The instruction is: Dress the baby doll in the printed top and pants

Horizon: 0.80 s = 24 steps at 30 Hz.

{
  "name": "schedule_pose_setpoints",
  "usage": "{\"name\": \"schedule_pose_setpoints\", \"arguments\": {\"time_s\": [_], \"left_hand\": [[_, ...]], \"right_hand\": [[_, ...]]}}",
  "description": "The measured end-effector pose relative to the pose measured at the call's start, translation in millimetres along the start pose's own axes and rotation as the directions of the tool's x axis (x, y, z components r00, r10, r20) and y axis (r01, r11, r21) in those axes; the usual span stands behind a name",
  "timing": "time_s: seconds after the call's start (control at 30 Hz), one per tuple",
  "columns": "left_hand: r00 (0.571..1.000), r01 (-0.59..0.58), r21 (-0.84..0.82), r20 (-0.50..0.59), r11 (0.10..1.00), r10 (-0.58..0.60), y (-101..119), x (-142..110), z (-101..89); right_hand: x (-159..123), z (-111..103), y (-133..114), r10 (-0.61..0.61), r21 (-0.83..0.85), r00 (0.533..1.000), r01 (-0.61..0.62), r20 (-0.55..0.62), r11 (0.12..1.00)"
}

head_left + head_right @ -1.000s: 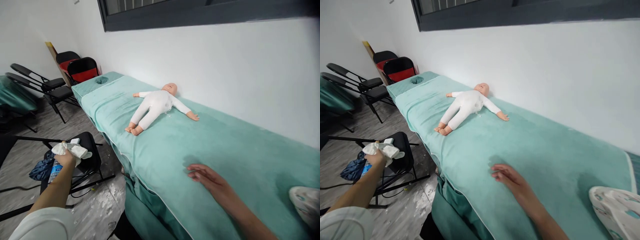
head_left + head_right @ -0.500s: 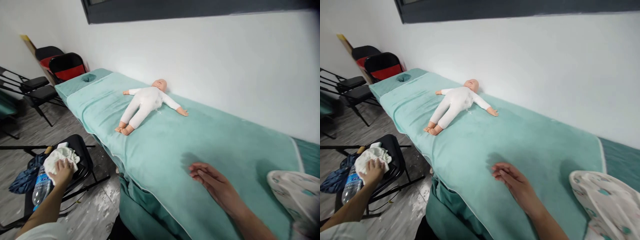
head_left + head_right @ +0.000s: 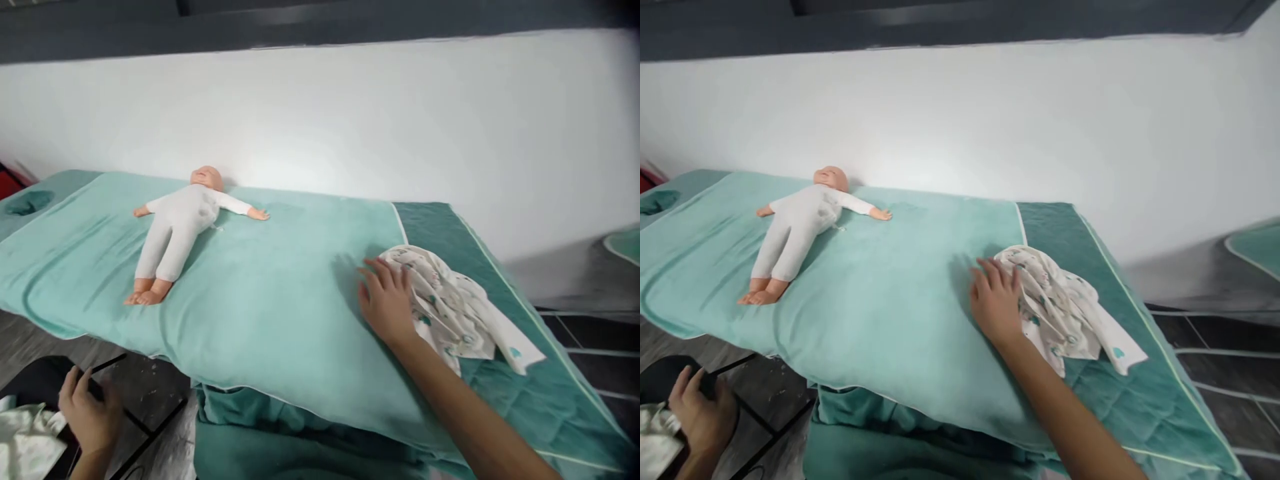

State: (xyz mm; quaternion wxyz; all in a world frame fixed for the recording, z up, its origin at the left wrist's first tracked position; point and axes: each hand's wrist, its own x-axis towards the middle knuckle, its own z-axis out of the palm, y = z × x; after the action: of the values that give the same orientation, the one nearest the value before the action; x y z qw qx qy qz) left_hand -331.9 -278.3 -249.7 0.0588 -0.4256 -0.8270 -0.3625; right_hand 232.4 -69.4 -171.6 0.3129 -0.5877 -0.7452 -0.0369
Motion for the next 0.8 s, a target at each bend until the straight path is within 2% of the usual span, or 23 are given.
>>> {"name": "schedule_pose_setpoints", "arguments": {"time_s": [0.03, 0.07, 0.13, 0.17, 0.23, 0.33, 0.43, 0.53, 0.57, 0.6, 0.67, 0.7, 0.73, 0.77, 0.8], "left_hand": [[0.991, -0.089, -0.009, -0.102, 0.996, 0.087, 19, -2, 9.9], [0.974, -0.174, -0.020, -0.151, 0.985, 0.169, 42, -6, 20.0], [0.925, -0.321, -0.095, -0.248, 0.942, 0.290, 95, -12, 41.0], [0.913, -0.368, -0.143, -0.246, 0.919, 0.327, 125, -15, 51.4], [0.855, -0.516, -0.245, -0.202, 0.821, 0.477, 187, -18, 71.9], [0.811, -0.528, -0.445, -0.011, 0.723, 0.585, 274, -18, 102.1], [0.826, -0.325, -0.634, 0.171, 0.702, 0.537, 343, -17, 134.6], [0.788, 0.032, -0.778, 0.406, 0.628, 0.463, 397, -20, 167.9], [0.760, 0.151, -0.802, 0.468, 0.579, 0.451, 412, -22, 177.9], [0.699, 0.267, -0.807, 0.539, 0.526, 0.471, 426, -24, 186.8], [0.536, 0.515, -0.762, 0.644, 0.394, 0.545, 448, -28, 200.2], [0.481, 0.616, -0.722, 0.661, 0.315, 0.576, 455, -29, 204.4], [0.458, 0.685, -0.689, 0.659, 0.236, 0.596, 461, -29, 207.1], [0.467, 0.726, -0.669, 0.651, 0.160, 0.598, 464, -29, 208.5], [0.502, 0.739, -0.667, 0.640, 0.096, 0.582, 465, -28, 208.8]], "right_hand": [[-1, -6, 10, 0.042, -0.115, 0.998, -0.048, -0.055, 0.992], [-3, -12, 19, 0.094, -0.196, 0.990, -0.112, -0.103, 0.974], [-4, -20, 31, 0.199, -0.261, 0.966, -0.237, -0.165, 0.936], [-5, -22, 34, 0.242, -0.266, 0.954, -0.283, -0.178, 0.921], [-5, -24, 38, 0.284, -0.258, 0.945, -0.319, -0.165, 0.912], [-3, -26, 43, 0.298, -0.227, 0.948, -0.316, -0.113, 0.921], [-3, -30, 49, 0.308, -0.086, 0.944, -0.319, -0.122, 0.944], [2, -33, 46, 0.298, 0.213, 0.938, -0.259, -0.177, 0.942], [6, -34, 42, 0.294, 0.316, 0.938, -0.228, -0.181, 0.921], [11, -35, 36, 0.282, 0.403, 0.943, -0.192, -0.177, 0.895], [27, -34, 22, 0.211, 0.508, 0.965, -0.104, -0.158, 0.855], [36, -33, 14, 0.146, 0.522, 0.978, -0.049, -0.147, 0.851], [47, -31, 7, 0.070, 0.512, 0.990, 0.004, -0.124, 0.859], [57, -29, 0, -0.017, 0.484, 0.996, 0.056, -0.085, 0.873], [66, -25, -6, -0.102, 0.457, 0.995, 0.101, -0.025, 0.883]]}}
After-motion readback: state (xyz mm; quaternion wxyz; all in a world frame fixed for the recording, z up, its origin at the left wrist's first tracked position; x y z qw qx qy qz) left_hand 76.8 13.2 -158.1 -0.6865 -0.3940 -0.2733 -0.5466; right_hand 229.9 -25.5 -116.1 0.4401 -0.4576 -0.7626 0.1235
